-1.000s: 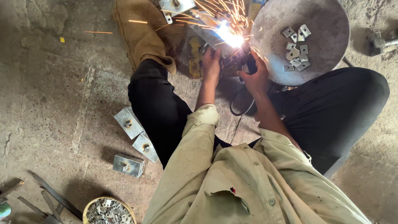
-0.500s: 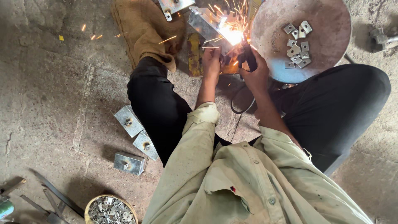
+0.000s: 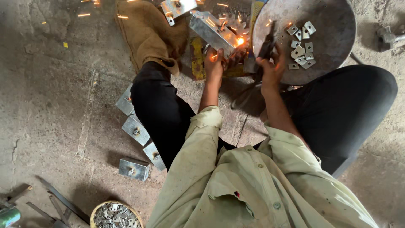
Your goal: The person sits on the floor and uses a handheld welding torch to attach small metal brackets to rectangular metal plates. They pick up plates from a pile, place them on a gear-shaped jig, weld the brackets, and then move the finished plates to a separate pile.
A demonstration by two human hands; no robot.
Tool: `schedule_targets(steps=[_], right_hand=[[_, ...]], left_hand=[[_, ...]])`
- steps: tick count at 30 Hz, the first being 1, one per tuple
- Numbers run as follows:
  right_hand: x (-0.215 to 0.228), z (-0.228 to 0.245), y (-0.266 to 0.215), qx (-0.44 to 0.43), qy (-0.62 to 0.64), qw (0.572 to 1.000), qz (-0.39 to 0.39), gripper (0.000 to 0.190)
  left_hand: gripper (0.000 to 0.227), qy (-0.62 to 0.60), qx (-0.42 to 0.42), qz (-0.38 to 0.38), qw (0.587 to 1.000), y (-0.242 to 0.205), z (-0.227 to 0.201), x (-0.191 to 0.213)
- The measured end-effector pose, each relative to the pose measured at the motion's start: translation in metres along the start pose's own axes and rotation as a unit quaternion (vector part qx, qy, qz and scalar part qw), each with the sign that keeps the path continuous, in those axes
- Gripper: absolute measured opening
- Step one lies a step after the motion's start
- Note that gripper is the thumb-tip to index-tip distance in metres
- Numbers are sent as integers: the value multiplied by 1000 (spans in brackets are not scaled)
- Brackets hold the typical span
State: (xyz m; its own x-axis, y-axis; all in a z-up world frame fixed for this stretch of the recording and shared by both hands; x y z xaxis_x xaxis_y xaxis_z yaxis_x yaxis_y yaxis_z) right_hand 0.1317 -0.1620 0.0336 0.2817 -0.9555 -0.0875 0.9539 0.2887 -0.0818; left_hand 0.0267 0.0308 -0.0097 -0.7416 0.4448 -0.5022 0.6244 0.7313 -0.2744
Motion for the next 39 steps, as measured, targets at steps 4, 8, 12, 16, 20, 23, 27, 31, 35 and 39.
schedule_targets(steps=[4, 8, 12, 16, 20, 23, 27, 31, 35, 39], right_hand=[[7, -4, 8, -56, 178, 982, -14, 67], [3, -5, 3, -89, 220, 971, -9, 58], [-2, -8, -1, -116, 196, 974, 10, 47], [-6, -8, -5, -141, 174, 975, 13, 51], [-4, -8, -4, -137, 156, 978, 2, 55], [-2, -8, -4, -126, 170, 977, -4, 54], [1, -15, -1, -126, 157, 979, -27, 56], [3, -20, 0, -131, 155, 978, -42, 58], [4, -16, -1, -107, 156, 981, -47, 56], [11, -15, 0, -125, 157, 976, -80, 56]], left_hand=[[17, -13, -12, 9, 1000, 6, 11, 10], [17, -17, -20, 6, 1000, 7, 15, 14], [21, -26, -17, 2, 1000, 4, 10, 12], [28, -55, -8, 1, 998, -1, 3, 6], [30, -63, 24, -62, 996, -3, 3, 14], [28, -100, 32, -140, 985, -4, 7, 32], [24, -79, 23, -135, 987, 4, 9, 49], [17, -81, 36, -118, 989, 7, 7, 52], [16, -6, 22, -40, 999, -3, -21, 29], [24, -64, 31, 26, 997, -19, -51, -14]])
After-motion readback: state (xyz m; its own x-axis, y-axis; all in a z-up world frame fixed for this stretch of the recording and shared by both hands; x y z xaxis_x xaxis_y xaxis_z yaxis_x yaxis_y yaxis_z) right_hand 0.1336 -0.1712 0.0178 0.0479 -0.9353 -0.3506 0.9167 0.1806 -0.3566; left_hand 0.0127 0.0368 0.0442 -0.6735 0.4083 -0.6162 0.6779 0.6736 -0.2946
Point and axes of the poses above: each hand's wrist, its own y-axis towards the middle knuckle, its own x-axis out of the back of the hand, z = x × y, the point moved 4 cm from there along y, towards the middle knuckle, and after that the axes turned 8 degrees about -y, right-handed, at the moved point
